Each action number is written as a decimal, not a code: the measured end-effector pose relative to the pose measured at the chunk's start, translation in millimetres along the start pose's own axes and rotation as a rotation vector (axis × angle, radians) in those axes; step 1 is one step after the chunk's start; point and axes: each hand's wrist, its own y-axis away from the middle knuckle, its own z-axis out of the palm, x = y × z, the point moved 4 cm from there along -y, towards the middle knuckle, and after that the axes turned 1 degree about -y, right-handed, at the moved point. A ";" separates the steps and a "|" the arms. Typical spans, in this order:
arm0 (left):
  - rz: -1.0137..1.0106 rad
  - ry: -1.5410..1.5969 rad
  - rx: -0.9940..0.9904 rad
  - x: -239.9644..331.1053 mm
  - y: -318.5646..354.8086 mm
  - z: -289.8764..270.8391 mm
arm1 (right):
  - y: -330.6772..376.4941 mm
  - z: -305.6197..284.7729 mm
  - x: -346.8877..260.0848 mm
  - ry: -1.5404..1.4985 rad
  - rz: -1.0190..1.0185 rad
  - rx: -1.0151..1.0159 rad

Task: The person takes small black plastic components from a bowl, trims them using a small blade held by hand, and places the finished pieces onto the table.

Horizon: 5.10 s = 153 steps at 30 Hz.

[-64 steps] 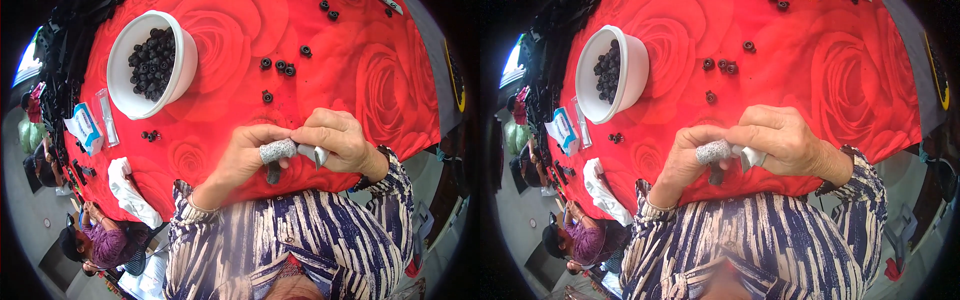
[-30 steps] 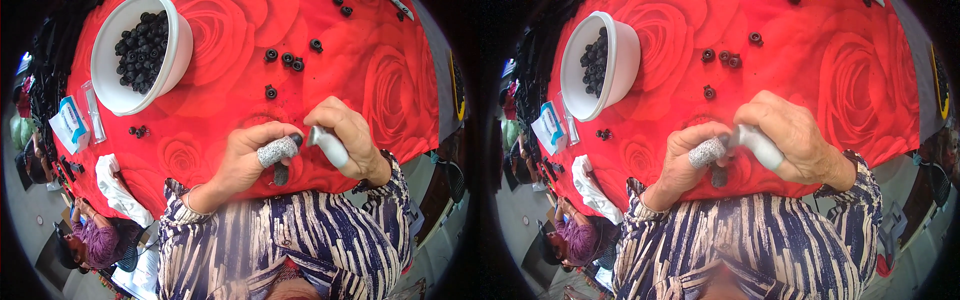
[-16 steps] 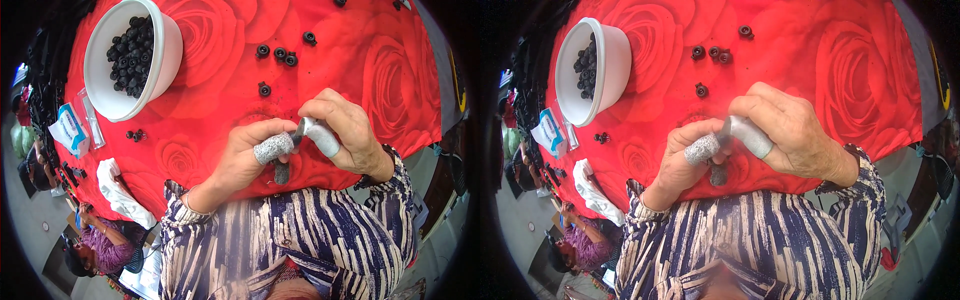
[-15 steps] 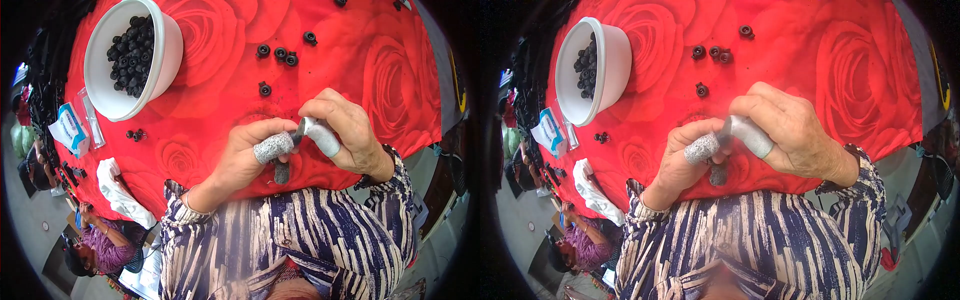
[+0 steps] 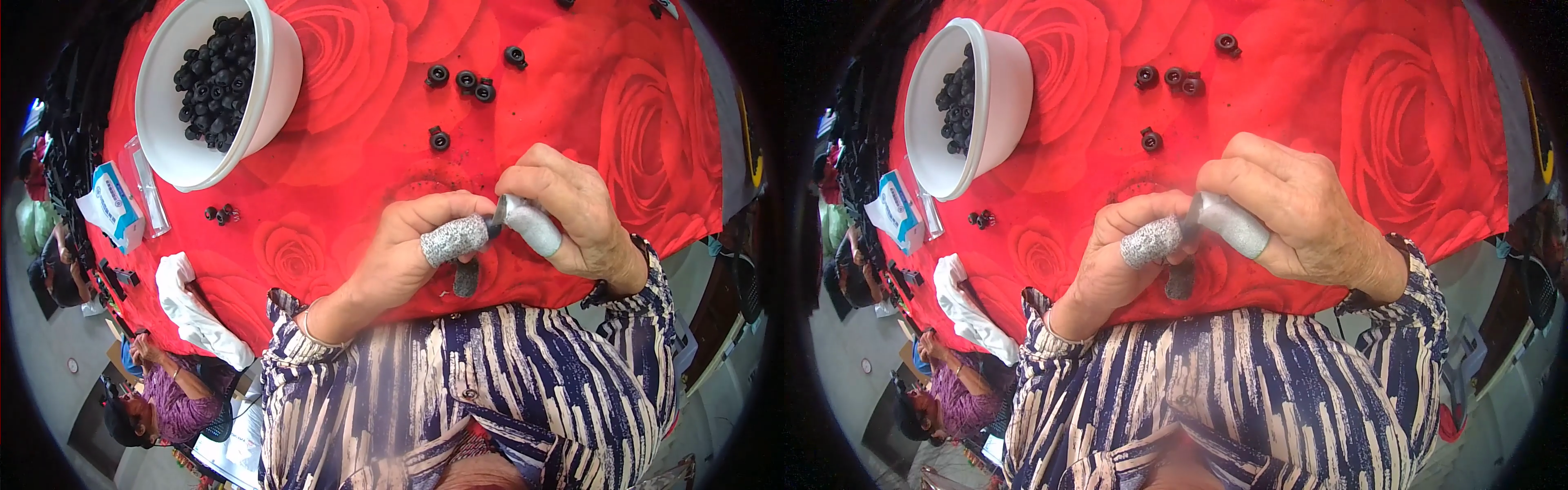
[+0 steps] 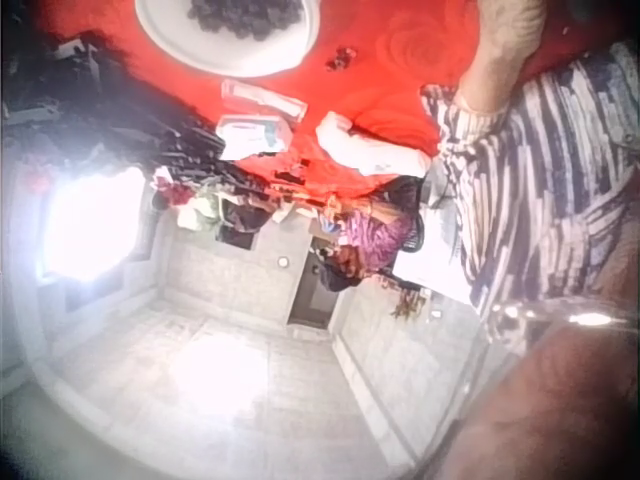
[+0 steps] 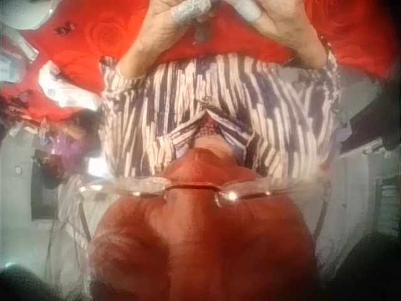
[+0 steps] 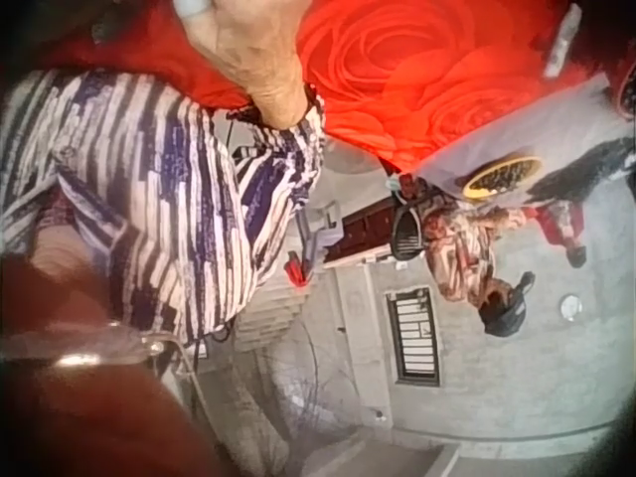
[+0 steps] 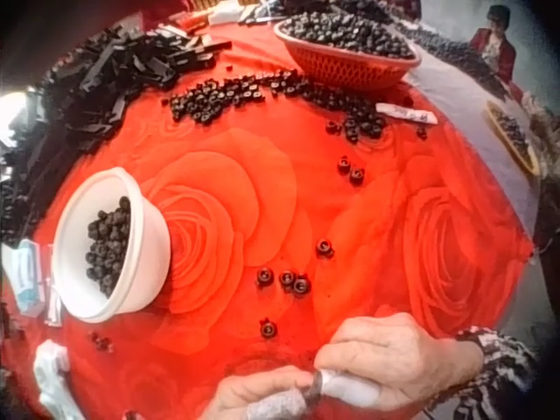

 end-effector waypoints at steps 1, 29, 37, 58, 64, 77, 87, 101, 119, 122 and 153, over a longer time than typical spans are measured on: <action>-0.013 0.000 0.002 0.1 -0.7 -0.2 | -0.3 -0.1 0.3 0.009 -0.007 -0.006; -0.059 0.361 -0.044 -12.4 -2.8 -0.6 | -3.4 4.0 -7.2 0.008 -0.250 0.083; -0.082 0.265 -0.007 -14.3 -5.7 0.8 | -0.2 5.9 -11.2 0.118 -0.381 0.154; 0.904 -0.880 0.762 164.5 54.5 -20.0 | 6.9 -0.8 -10.0 0.218 -0.426 0.261; 1.091 -1.579 0.591 138.3 45.7 1.9 | 1.6 -5.1 -7.1 0.235 -0.414 0.302; 0.745 -1.802 0.073 73.4 -26.9 10.1 | 7.3 -4.9 -5.7 0.258 -0.352 0.235; 0.356 -0.841 -0.016 56.7 -13.7 6.3 | 4.5 -5.5 -6.2 0.032 -0.263 0.239; -0.041 0.104 -0.011 6.0 -2.1 -0.4 | 1.3 4.3 -2.6 -0.149 -0.119 0.025; -0.115 -0.073 0.114 5.2 2.7 4.6 | 1.4 3.9 -11.9 0.010 -0.259 0.094; -0.083 -0.091 0.095 5.4 3.7 5.2 | 1.5 4.1 -11.0 -0.019 -0.241 0.102; 0.072 -0.130 0.068 5.6 6.0 11.0 | 5.0 1.9 -14.9 0.055 -0.372 0.103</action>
